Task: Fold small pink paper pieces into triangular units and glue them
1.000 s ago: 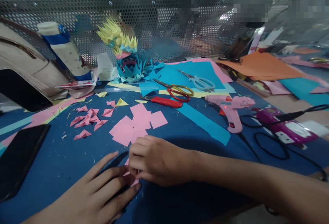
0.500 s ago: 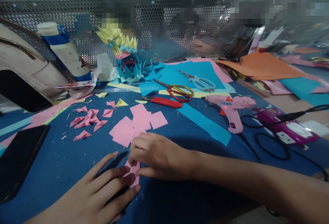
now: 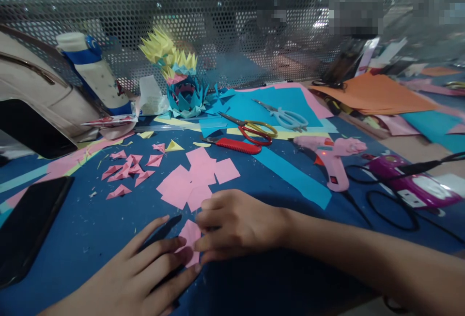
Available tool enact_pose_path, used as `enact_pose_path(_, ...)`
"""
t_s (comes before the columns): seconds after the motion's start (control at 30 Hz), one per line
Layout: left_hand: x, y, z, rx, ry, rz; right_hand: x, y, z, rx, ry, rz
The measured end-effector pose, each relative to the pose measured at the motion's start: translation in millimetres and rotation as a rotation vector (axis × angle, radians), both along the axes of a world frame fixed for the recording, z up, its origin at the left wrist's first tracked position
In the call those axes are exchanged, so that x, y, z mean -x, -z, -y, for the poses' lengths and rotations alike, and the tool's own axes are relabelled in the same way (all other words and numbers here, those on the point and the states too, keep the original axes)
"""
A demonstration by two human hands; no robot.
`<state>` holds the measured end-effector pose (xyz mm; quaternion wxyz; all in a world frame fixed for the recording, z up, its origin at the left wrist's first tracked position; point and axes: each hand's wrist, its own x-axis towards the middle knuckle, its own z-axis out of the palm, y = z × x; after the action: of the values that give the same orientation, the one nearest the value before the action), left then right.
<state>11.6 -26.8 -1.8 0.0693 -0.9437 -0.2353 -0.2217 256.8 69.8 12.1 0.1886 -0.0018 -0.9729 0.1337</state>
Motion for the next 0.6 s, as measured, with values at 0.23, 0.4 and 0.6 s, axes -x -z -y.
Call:
enact_pose_path(0.23, 1, 2.9, -1, -0.006, -0.001, -0.003, -7, 1.3, -12, -0.083, -0.051, 0.044)
enact_pose_path(0.4, 0, 4.5, -1, -0.029, 0.005, 0.028, -8, 1.2, -14, -0.072, -0.023, 0.042)
enact_pose_path(0.6, -2, 6.4, -2, -0.071, -0.011, 0.019, -5, -0.5, -8, -0.074, -0.036, 0.019)
